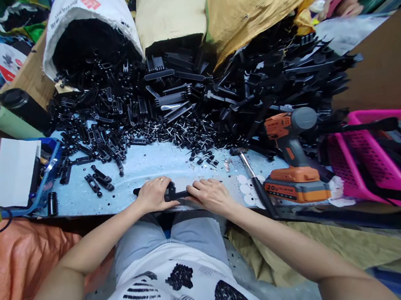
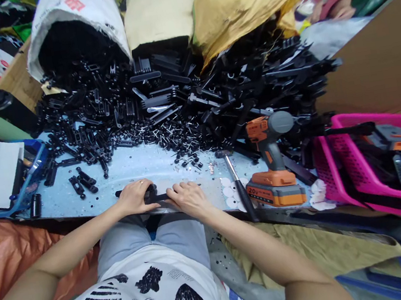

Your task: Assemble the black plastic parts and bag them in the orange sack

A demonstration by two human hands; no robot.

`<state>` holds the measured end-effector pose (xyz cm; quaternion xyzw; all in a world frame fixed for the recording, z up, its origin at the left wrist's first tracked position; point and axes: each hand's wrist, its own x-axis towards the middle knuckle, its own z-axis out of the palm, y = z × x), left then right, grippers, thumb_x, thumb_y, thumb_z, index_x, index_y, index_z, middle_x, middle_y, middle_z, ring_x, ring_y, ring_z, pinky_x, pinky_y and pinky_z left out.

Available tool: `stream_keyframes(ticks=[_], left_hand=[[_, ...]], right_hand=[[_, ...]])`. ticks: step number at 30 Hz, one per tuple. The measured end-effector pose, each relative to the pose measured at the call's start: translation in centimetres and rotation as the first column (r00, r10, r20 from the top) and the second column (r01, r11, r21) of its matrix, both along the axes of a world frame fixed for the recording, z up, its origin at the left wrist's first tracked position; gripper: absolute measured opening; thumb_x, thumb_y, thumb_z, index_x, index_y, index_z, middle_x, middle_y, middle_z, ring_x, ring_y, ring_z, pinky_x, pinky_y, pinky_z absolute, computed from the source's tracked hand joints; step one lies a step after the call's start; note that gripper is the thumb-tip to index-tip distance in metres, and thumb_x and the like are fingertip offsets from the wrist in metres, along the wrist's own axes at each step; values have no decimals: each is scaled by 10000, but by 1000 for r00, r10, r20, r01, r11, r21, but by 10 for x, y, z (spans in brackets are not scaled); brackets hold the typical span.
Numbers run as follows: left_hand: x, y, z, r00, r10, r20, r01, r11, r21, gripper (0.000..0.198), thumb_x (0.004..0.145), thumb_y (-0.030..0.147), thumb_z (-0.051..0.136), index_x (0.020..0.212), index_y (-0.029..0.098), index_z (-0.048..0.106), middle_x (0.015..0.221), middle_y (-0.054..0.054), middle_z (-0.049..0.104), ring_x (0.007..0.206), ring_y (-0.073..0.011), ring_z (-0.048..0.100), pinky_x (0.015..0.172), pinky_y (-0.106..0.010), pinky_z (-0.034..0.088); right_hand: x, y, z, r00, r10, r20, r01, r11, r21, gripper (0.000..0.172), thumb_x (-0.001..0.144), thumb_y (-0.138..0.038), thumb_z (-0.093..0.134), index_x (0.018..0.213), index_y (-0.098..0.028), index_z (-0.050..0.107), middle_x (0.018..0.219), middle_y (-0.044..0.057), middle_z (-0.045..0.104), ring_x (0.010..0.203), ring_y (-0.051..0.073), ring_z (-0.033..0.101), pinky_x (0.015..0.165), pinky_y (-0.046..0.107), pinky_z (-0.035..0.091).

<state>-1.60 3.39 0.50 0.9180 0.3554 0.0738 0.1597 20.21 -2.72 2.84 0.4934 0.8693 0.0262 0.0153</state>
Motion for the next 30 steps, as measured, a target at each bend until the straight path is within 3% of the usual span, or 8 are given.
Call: stream_keyframes(ticks=[8, 13, 15, 17, 20, 23, 27, 30], left_hand=[[-7, 1, -7, 991, -14, 131, 9, 999, 36, 499, 813, 589, 502, 1067, 160, 530, 997, -110, 636, 902, -243, 624, 781, -333, 460], [0, 7, -2, 997, 33, 63, -26, 993, -111, 628, 785, 622, 521, 1225, 178, 474, 1031, -111, 630, 960, -265, 603, 825, -349, 446], [7, 24, 1, 997, 40, 61, -30, 989, -145, 694, 807, 595, 510, 1350, 193, 352, 1136, -117, 590, 1045, -268, 558, 864, -356, 430], [17, 52, 3, 991, 119, 68, -111, 988, -111, 592, 888, 469, 444, 1389, 191, 296, 1230, -129, 530, 1125, -261, 495, 908, -360, 401], [36, 105, 3, 936, 352, 7, -352, 936, 27, 383, 916, 193, 352, 1288, 141, 428, 1219, -163, 513, 1144, -268, 448, 928, -386, 361], [54, 144, 0, 921, 381, -84, -374, 923, 86, 347, 873, 64, 336, 1170, 101, 511, 1177, -182, 532, 1139, -277, 436, 938, -417, 335], [63, 158, -6, 908, 404, -109, -394, 914, 96, 323, 864, 27, 304, 1084, 37, 541, 1122, -222, 550, 1103, -289, 472, 927, -428, 342], [54, 155, -9, 880, 457, -132, -447, 889, 94, 303, 861, 37, 329, 1086, 17, 531, 1131, -246, 532, 1077, -294, 503, 898, -416, 372]], right_hand=[[-8, 12, 30, 1000, 5, 20, -3, 997, -81, 335, 970, -402, 307, 991, -191, 567, 877, 77, 603, 771, 165, 520, 643, 299, 224], [4, 24, 16, 998, -33, -48, 28, 993, -116, 389, 936, -492, 355, 945, -180, 586, 845, 74, 616, 759, 172, 544, 634, 283, 253], [14, 25, 3, 996, -40, -84, 29, 992, -121, 415, 917, -527, 376, 914, -175, 597, 822, 69, 623, 755, 173, 549, 635, 274, 269], [23, 26, -8, 991, -46, -122, 32, 992, -121, 431, 899, -551, 397, 902, -174, 606, 833, 72, 630, 796, 183, 552, 669, 271, 302], [32, 36, -15, 978, -98, -184, 79, 991, -105, 397, 916, -504, 397, 980, -173, 607, 947, 84, 636, 900, 198, 539, 756, 283, 344], [29, 65, -14, 949, -231, -213, 228, 973, -40, 341, 951, -387, 364, 1096, -161, 575, 1069, 101, 611, 970, 211, 516, 805, 296, 360], [13, 124, -15, 903, -384, -191, 397, 917, 35, 323, 931, -303, 399, 1175, -141, 533, 1126, 137, 577, 1009, 240, 490, 798, 315, 376], [4, 153, -15, 916, -372, -149, 373, 928, -22, 262, 913, -245, 416, 1069, -127, 591, 1044, 142, 603, 977, 234, 512, 775, 308, 384]])
